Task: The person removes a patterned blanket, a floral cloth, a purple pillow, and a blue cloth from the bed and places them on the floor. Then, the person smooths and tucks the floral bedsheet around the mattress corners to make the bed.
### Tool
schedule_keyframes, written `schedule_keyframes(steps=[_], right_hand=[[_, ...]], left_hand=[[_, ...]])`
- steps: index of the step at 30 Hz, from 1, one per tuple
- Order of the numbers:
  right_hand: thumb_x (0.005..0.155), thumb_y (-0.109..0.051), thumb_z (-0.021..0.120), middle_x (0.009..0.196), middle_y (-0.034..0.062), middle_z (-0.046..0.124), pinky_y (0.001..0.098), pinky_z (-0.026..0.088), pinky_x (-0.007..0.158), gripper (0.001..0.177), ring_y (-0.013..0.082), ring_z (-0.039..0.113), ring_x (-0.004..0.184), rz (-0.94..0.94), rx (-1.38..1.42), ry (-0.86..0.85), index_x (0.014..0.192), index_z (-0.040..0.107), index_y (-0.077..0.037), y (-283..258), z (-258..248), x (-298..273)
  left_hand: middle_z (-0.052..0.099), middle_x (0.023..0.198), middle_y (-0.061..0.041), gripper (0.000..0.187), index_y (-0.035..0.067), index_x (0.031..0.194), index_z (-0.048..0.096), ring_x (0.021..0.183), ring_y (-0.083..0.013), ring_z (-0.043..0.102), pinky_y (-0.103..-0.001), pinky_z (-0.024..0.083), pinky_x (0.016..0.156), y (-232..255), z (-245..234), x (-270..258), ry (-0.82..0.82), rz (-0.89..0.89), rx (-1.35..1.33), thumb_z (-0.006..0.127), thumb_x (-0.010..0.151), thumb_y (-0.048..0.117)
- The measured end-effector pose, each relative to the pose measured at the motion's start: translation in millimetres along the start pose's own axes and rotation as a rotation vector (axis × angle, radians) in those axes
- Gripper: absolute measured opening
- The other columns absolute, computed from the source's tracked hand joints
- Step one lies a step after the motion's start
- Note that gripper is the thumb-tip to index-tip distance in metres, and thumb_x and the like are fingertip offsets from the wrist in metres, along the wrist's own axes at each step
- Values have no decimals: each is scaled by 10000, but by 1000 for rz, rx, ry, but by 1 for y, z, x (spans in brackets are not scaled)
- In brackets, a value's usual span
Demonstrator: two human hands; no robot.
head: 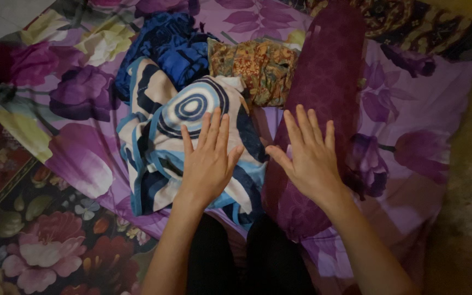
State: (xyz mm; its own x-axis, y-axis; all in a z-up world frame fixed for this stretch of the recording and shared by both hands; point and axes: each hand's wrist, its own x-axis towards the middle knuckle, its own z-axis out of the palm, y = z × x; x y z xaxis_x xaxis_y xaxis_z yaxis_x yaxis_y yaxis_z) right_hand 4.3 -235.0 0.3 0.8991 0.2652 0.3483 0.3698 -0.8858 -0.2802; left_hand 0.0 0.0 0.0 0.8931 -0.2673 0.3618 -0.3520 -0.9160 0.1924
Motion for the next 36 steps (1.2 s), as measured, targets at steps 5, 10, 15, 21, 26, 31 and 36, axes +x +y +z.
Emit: schedule_keyframes(steps=[5,10,15,21,26,31,36], right_hand=[[992,-615,498,1621,279,325,671,132,1188,834,444,274,1515,0,-7,-8,1550,393,-3,-3,0,2],[993,-608,512,1618,285,330,671,133,1185,831,448,276,1514,-4,-5,0,1544,402,3,-3,-1,3],[986,-594,526,1619,276,337,666,145,1191,823,441,287,1512,-3,-2,13,1546,406,-2,-5,-2,2],[994,-592,525,1620,278,337,671,148,1187,821,446,286,1513,-7,-5,12,1549,402,0,-5,-1,3],[992,-603,517,1621,282,332,677,143,1187,830,451,281,1512,0,4,6,1551,400,-1,-5,0,2],[996,-612,503,1615,292,330,684,136,1181,838,460,279,1507,-3,-2,-12,1550,397,7,-4,2,3],[999,-614,502,1615,292,336,683,139,1189,838,459,286,1510,-10,-6,2,1552,399,7,-5,2,3]], left_hand=[[292,1667,-177,683,5,1580,339,1552,-343,244,-674,80,1207,1,-1,0,13,1,-14,445,1067,443],[301,1663,-182,682,2,1580,343,1549,-344,250,-674,84,1207,1,-2,0,20,3,-16,451,1070,442],[307,1658,-174,688,6,1574,347,1547,-337,251,-673,90,1205,2,-1,0,2,-12,-5,458,1056,445],[301,1658,-183,692,5,1575,344,1549,-338,240,-680,88,1199,1,1,0,10,-8,-2,458,1061,453],[292,1664,-178,689,7,1579,336,1554,-336,229,-677,79,1200,0,3,0,3,-14,-13,439,1067,457],[290,1667,-175,689,14,1588,327,1556,-335,225,-674,75,1202,-1,4,-1,0,-14,-18,427,1071,460],[292,1666,-178,689,14,1589,326,1556,-333,228,-668,78,1208,-1,4,-2,1,-16,-22,431,1071,456]])
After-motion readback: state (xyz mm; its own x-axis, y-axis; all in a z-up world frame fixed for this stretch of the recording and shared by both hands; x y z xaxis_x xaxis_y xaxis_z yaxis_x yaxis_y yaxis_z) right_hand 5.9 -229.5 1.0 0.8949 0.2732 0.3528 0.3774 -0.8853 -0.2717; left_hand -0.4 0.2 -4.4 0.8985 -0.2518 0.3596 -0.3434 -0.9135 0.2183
